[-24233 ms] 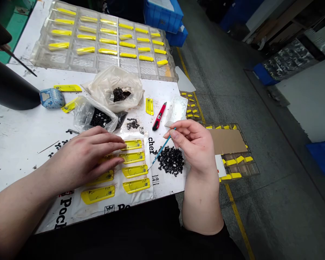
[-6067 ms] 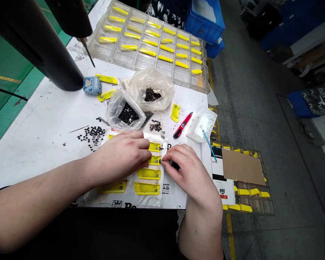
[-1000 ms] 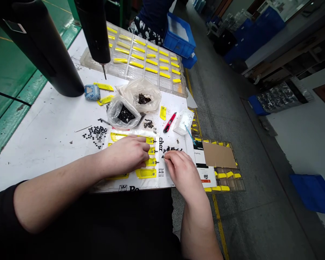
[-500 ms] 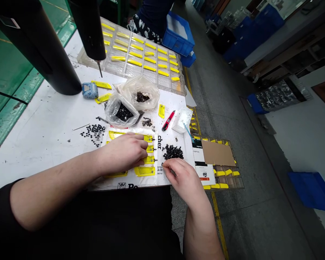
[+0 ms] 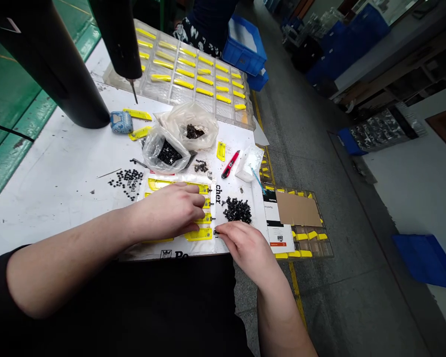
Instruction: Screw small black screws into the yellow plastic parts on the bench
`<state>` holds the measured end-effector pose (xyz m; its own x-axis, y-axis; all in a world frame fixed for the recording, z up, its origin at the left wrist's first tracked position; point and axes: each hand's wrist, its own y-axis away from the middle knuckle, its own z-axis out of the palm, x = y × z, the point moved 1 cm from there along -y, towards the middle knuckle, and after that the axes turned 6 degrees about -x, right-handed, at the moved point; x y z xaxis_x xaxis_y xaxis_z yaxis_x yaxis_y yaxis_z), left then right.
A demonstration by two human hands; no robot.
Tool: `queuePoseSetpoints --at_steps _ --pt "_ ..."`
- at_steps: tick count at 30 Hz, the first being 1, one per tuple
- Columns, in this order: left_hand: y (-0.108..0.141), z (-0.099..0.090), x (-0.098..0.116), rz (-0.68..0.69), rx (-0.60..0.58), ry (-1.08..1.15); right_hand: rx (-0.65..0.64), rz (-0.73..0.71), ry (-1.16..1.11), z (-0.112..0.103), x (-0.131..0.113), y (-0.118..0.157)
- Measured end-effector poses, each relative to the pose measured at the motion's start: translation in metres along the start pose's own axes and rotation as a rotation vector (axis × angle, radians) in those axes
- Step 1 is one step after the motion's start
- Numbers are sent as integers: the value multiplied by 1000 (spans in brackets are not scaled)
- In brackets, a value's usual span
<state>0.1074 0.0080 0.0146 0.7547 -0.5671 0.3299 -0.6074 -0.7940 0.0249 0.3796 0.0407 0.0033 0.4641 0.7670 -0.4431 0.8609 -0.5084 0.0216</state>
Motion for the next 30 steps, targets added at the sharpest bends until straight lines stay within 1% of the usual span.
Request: queuePoseSetpoints --at_steps 4,8,15,21,26,30 --pt "0 4 4 73 -1 35 -7 -43 -28 1 -2 -2" --pt "-2 10 7 110 -3 47 -28 -109 -54 2 -2 -4" --pt "-5 14 10 106 10 41 -92 -137 -35 0 2 -7" --pt "-5 16 8 120 30 52 -130 -196 -5 -6 2 -12" --pt "-6 17 8 111 -13 54 -211 -228 62 -12 2 -17" --pt "-6 18 8 115 14 55 -281 -242 123 -16 -1 -22"
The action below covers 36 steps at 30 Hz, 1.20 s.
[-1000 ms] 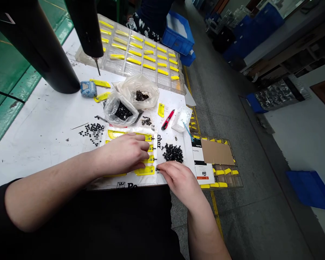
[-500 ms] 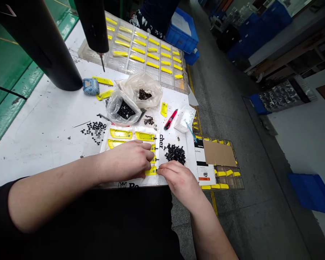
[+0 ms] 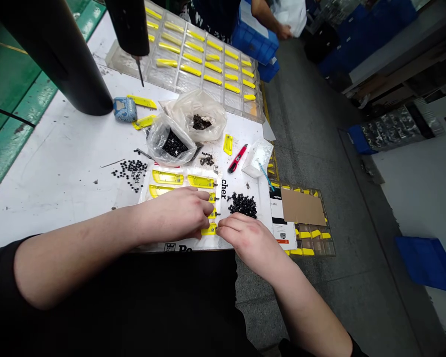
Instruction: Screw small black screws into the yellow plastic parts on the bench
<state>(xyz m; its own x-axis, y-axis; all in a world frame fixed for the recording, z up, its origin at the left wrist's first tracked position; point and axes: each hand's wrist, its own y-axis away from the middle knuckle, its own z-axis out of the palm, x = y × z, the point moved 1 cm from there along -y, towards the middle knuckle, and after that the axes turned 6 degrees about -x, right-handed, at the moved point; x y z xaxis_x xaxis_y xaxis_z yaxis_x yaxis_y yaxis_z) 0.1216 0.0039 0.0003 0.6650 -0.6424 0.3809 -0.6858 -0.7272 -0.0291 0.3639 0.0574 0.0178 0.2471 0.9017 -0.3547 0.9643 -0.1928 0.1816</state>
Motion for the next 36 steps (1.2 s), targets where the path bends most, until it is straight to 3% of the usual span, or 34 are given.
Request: queuePoseSetpoints --at_steps 5,19,28,31,36 --pt "0 1 -1 5 14 1 -40 28 75 -4 -3 -3" --pt "-1 0 0 -30 -78 -24 28 161 106 11 -9 5" --pt "0 -1 1 -18 -37 -22 11 228 119 9 -16 6" --pt "1 -3 2 -24 -64 -19 57 287 37 9 -13 10" --pt "5 -16 -2 -44 -78 25 292 443 119 13 -2 11"
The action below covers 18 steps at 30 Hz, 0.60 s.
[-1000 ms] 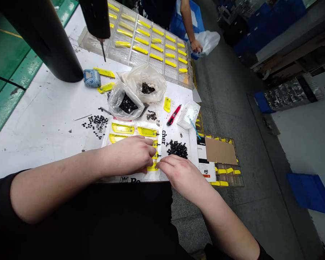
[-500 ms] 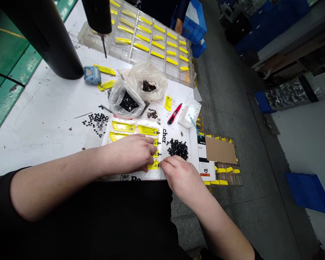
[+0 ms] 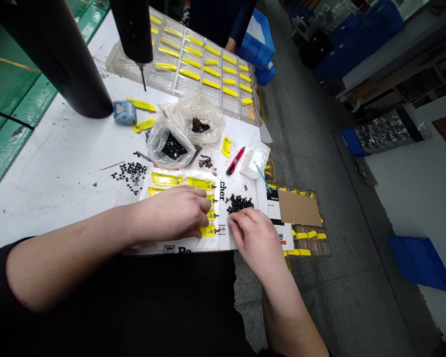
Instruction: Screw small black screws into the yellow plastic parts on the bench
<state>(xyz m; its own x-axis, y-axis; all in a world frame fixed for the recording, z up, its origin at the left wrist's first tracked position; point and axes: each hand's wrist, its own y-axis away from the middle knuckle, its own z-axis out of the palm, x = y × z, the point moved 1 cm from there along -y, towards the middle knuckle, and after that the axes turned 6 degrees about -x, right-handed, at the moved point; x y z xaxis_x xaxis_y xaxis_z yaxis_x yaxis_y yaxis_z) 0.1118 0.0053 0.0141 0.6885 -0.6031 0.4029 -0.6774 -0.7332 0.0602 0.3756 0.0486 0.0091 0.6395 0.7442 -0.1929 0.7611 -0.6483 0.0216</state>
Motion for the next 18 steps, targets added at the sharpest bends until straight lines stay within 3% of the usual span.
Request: queuePoseSetpoints --at_steps 5,9,12,18 --pt "26 -21 -31 -105 145 -32 88 113 -16 9 4 -12" --pt "57 -40 -65 -402 152 -61 57 147 -25 14 4 -22" --pt "69 -44 -77 -576 115 -82 34 151 -41 14 5 -27" --pt "54 -33 -73 -557 41 -60 -18 130 -126 7 7 -33"
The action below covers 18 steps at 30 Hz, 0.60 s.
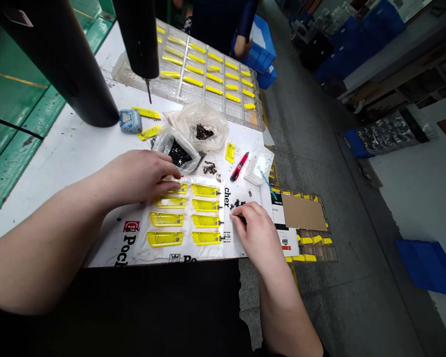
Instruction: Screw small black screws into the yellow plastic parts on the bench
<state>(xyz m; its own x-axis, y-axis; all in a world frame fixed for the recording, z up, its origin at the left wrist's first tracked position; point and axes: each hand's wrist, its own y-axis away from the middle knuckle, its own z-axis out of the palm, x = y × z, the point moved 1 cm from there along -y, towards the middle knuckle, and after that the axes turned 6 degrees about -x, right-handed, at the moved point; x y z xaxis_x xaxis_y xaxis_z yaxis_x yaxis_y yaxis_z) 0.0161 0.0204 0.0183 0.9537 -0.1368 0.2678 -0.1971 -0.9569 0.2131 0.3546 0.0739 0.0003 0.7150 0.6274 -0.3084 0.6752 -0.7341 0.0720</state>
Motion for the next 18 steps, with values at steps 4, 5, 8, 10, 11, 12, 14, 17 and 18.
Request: queuePoseSetpoints --at_steps 4,5,8,10,11,12,14,17,18 --pt "-2 1 5 8 9 12 66 85 -179 -8 -2 -1" --pt "-1 0 5 4 16 16 96 112 -251 -8 -3 -3" --pt "1 -3 7 -8 33 24 162 121 -496 -8 -13 -12" --pt "1 -4 9 -9 39 28 186 63 -623 -8 -22 -22" --pt "1 -4 10 -5 41 32 191 26 -654 -9 -26 -28" --pt "1 -4 10 -3 42 36 192 -14 -662 -10 -31 -33" --pt "1 -5 9 -4 40 40 177 -78 -620 -16 -40 -45" --pt "2 -7 5 -40 20 27 143 -149 -470 -25 -53 -60" --pt "3 -7 3 -56 9 24 132 -182 -415 -27 -56 -66"
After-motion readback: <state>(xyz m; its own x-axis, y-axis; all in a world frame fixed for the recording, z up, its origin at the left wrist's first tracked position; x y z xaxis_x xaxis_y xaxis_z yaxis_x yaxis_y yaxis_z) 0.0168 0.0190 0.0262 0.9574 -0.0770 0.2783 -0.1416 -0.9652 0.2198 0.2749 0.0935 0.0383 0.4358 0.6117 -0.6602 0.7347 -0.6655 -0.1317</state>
